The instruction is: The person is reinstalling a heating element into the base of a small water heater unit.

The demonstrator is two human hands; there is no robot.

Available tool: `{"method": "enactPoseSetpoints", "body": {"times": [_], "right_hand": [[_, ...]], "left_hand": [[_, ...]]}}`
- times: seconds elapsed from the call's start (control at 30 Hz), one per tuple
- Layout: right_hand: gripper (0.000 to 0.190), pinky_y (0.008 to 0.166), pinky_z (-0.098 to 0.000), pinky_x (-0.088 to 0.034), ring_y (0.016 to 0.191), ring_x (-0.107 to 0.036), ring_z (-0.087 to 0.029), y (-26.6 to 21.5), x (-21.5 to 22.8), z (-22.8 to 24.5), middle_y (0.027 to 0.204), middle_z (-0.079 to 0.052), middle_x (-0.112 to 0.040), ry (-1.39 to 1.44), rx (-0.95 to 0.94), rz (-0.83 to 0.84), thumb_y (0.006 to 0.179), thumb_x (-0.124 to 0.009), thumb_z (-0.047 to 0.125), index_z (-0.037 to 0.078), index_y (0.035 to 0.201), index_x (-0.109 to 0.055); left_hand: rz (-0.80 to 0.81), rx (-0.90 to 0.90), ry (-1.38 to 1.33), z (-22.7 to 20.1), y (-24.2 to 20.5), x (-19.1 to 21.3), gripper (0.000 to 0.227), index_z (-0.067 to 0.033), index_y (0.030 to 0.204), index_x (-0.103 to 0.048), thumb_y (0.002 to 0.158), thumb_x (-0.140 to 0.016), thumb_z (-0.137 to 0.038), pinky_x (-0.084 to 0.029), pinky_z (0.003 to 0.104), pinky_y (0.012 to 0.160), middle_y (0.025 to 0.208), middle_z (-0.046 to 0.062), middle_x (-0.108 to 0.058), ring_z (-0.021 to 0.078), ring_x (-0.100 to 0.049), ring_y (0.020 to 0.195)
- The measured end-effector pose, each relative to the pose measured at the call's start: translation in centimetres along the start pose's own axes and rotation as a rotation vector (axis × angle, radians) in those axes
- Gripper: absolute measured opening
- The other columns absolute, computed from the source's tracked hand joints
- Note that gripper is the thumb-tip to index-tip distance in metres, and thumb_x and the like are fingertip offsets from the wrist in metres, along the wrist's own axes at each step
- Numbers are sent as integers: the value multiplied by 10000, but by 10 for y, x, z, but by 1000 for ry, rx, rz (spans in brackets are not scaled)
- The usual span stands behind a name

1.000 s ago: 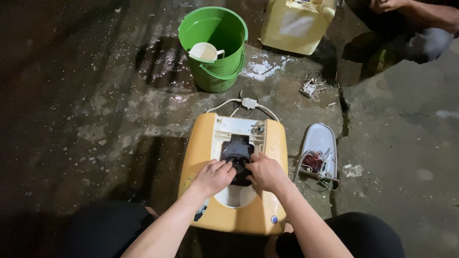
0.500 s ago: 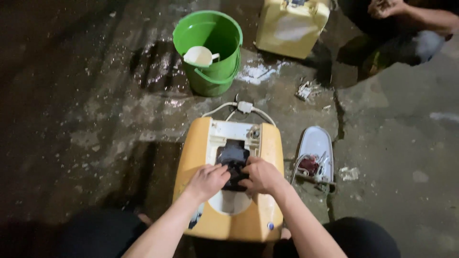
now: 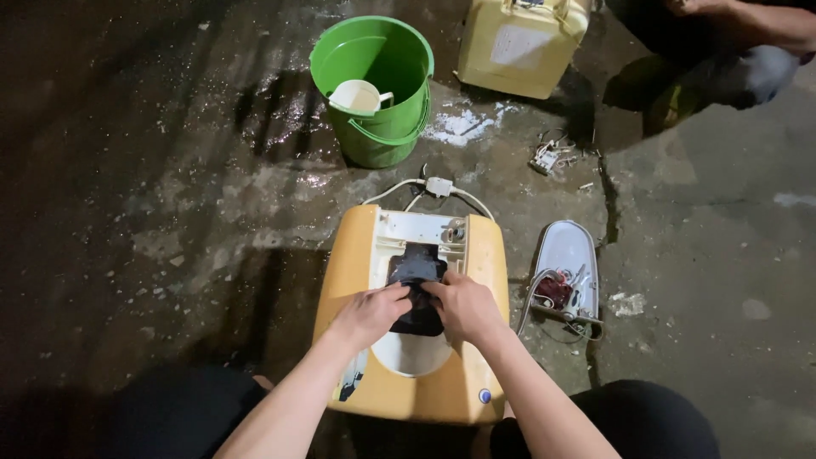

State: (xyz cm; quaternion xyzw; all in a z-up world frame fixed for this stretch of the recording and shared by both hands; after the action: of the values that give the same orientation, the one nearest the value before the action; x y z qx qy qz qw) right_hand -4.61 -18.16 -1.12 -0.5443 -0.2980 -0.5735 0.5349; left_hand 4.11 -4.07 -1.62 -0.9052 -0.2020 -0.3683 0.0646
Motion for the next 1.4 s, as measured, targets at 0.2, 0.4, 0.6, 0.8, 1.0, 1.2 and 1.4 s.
{"method": "enactPoseSetpoints", "body": {"times": [0.2,0.4,0.6,0.8,1.0,1.2,1.4], "right_hand": [[290,780,-434,-633,971,-701,-254,15,-23,-7,1071,10,-607,-142,-34,-24,951,-575,398,388,1221,-682],[252,742,-457,-627,927,-717,-278,14,-22,-4,1091,3,-599,-168,-25,-15,952,-567,369,375,1168,-695],[250,699,-447,-633,892,-715,-275,14,-10,9,1087,3,-587,-233,73,-73,953,-592,333,387,1167,-711],[251,640,-441,-620,847,-715,-277,16,-8,9,1055,4,-588,-286,127,-122,960,-537,277,359,1125,-706],[281,570,-421,-595,791,-725,-263,7,-21,18,1031,9,-607,-321,163,-194,952,-520,224,346,1118,-712],[318,562,-411,-585,775,-723,-256,10,-10,23,1006,23,-629,-361,201,-197,950,-511,202,353,1157,-699],[299,578,-406,-588,754,-736,-248,15,0,26,992,31,-665,-338,203,-182,965,-482,208,315,1133,-705]], "left_hand": [[114,160,-41,34,1,-30,362,-241,1312,-674,1048,-432,-292,-454,340,1137,1418,-50,-647,170,-517,1397],[105,-65,159,21,2,-36,350,-194,1272,-703,1045,-436,-184,-469,360,1111,1367,16,-675,217,-504,1401],[-12,-111,8,2,1,-13,322,-72,1215,-705,1033,-444,-117,-445,357,1145,1323,91,-700,257,-533,1368],[-65,-307,382,20,13,-38,219,-129,1088,-691,1019,-484,-123,-491,313,1083,1169,37,-720,211,-592,1289],[-209,-388,468,6,-6,-37,210,-114,1111,-677,1028,-485,-129,-525,404,985,1133,77,-699,306,-588,1256],[-3,-54,364,19,3,-20,452,-93,1210,-547,775,-648,-28,-568,402,898,1170,102,-630,337,-624,1131],[155,354,117,12,4,-2,267,-122,1127,-631,875,-554,-78,-614,436,842,1037,155,-716,339,-725,1047]]}}
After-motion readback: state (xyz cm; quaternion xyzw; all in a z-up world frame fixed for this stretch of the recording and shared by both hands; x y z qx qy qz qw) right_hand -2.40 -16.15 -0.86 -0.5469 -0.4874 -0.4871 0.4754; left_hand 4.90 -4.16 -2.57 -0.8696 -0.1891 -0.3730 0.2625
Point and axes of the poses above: each hand's wrist, its own y-axis towards the middle knuckle, its own x-axis out of the back of the hand, z = x × y, the point moved 8 cm from there along y, towards the middle knuckle
